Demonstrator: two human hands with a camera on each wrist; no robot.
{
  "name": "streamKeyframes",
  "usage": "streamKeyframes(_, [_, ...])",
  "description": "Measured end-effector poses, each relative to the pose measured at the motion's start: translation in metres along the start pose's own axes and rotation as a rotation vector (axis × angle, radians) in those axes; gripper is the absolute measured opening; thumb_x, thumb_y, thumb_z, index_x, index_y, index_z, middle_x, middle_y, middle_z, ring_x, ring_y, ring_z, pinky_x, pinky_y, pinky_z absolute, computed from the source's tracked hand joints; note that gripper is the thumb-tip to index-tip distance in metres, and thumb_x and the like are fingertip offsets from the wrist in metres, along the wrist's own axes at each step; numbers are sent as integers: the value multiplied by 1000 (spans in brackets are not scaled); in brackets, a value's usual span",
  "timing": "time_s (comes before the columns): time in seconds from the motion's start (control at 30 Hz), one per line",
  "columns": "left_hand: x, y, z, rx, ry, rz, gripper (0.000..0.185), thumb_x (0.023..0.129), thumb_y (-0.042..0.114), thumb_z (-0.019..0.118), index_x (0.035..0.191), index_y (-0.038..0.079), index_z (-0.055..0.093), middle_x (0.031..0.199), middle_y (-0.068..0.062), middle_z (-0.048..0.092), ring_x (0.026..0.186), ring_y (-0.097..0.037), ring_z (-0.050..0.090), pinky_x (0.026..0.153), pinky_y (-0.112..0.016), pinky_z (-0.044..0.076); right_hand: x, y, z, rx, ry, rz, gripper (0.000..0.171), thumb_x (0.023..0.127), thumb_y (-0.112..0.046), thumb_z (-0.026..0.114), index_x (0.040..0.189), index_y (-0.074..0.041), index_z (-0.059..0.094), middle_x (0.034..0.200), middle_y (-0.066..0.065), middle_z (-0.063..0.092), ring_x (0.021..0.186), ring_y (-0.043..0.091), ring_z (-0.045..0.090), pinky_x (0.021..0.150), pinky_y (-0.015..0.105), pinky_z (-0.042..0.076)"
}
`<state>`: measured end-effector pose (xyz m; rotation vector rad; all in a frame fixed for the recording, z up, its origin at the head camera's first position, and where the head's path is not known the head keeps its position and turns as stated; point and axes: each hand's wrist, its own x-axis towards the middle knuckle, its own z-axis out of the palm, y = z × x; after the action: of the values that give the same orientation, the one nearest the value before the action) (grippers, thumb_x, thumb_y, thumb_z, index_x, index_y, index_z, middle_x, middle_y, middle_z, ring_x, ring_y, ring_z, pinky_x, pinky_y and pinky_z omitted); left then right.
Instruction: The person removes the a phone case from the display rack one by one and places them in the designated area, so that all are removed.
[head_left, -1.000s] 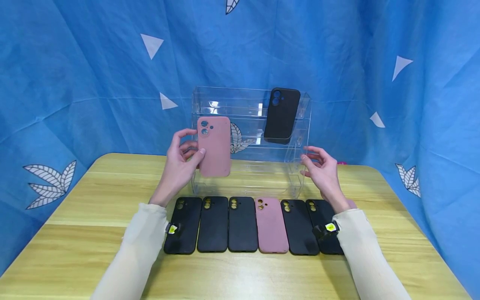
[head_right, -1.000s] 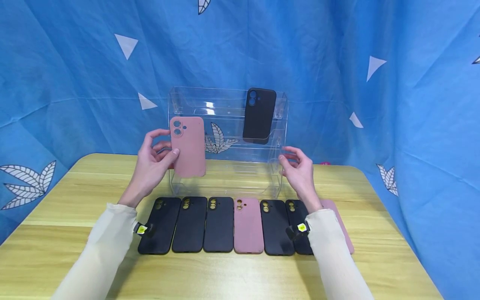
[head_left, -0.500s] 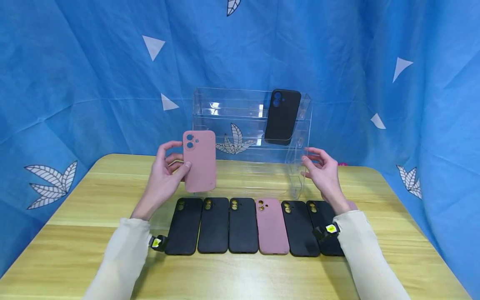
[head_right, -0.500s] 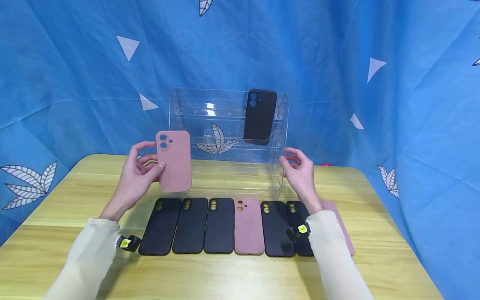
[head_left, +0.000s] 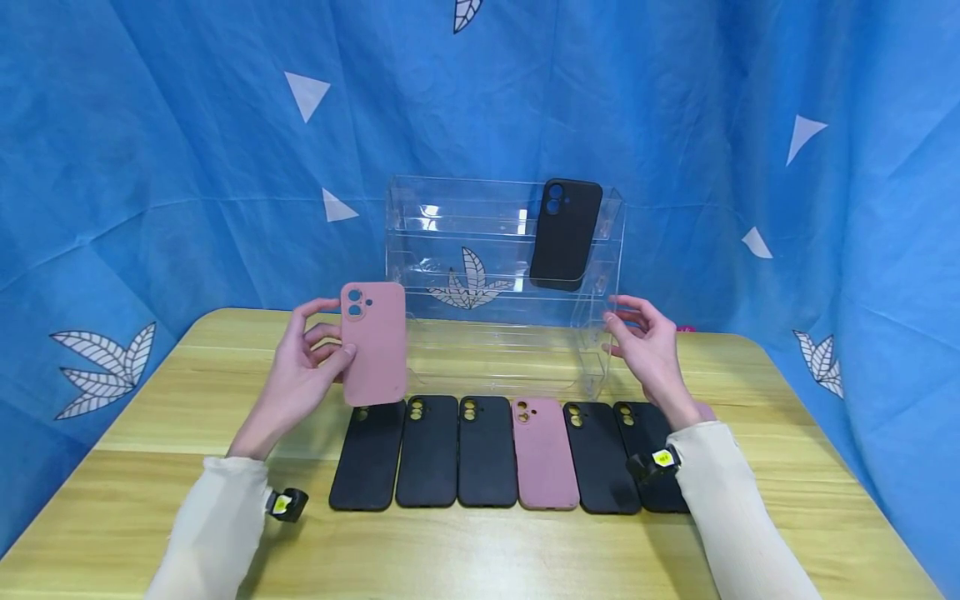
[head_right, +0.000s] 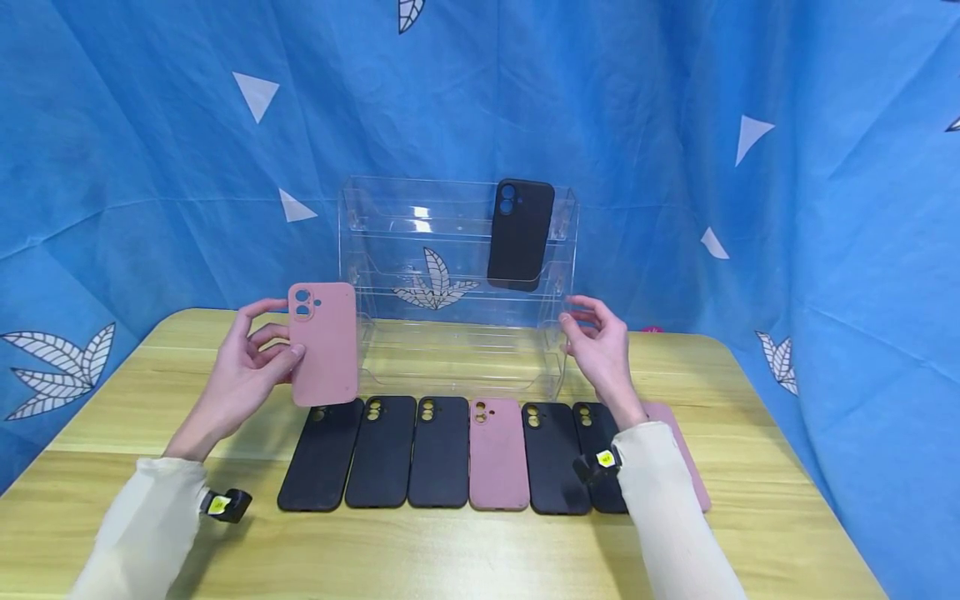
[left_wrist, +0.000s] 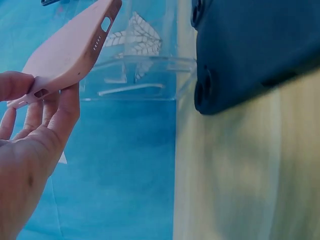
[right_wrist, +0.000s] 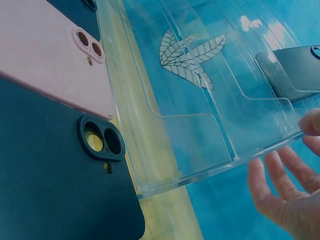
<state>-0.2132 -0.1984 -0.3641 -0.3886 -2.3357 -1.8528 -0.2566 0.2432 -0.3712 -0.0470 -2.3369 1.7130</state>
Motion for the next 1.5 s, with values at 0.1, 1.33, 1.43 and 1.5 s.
streamKeyframes(0.1, [-4, -2, -5, 24, -5, -10, 58, 104, 9, 58, 152, 19, 29, 108, 1, 60, 87, -7, 68, 72, -30, 63, 0, 0, 0, 1, -1, 2, 45, 104, -28, 60, 144, -8, 54, 130, 10, 60, 104, 10, 65, 77, 26, 63])
streamKeyframes(1.33, [-45, -31, -63, 119, -205, -274, 60, 103, 8, 55, 153, 14, 22, 110, -12, 61, 88, -14, 67, 73, -40, 64, 1, 0, -1, 11, -4, 2, 45, 104, -28, 60, 144, -8, 54, 128, 8, 60, 111, 22, 65, 76, 24, 63])
streamKeyframes(1.43, [-48, -33, -68, 134, -215, -285, 60, 102, 7, 53, 154, 14, 22, 112, -16, 60, 88, -14, 66, 73, -40, 63, 1, 0, -1, 5, -5, -1, 45, 104, -28, 60, 144, -8, 54, 129, 9, 60, 111, 21, 65, 76, 24, 63])
streamKeyframes(1.5, [-50, -34, -71, 150, -224, -292, 61, 101, 6, 52, 154, 14, 22, 116, -20, 59, 89, -15, 65, 72, -40, 63, 0, 0, -1, 6, -5, -2, 45, 104, -28, 60, 144, -7, 54, 128, 8, 60, 109, 19, 65, 76, 25, 63])
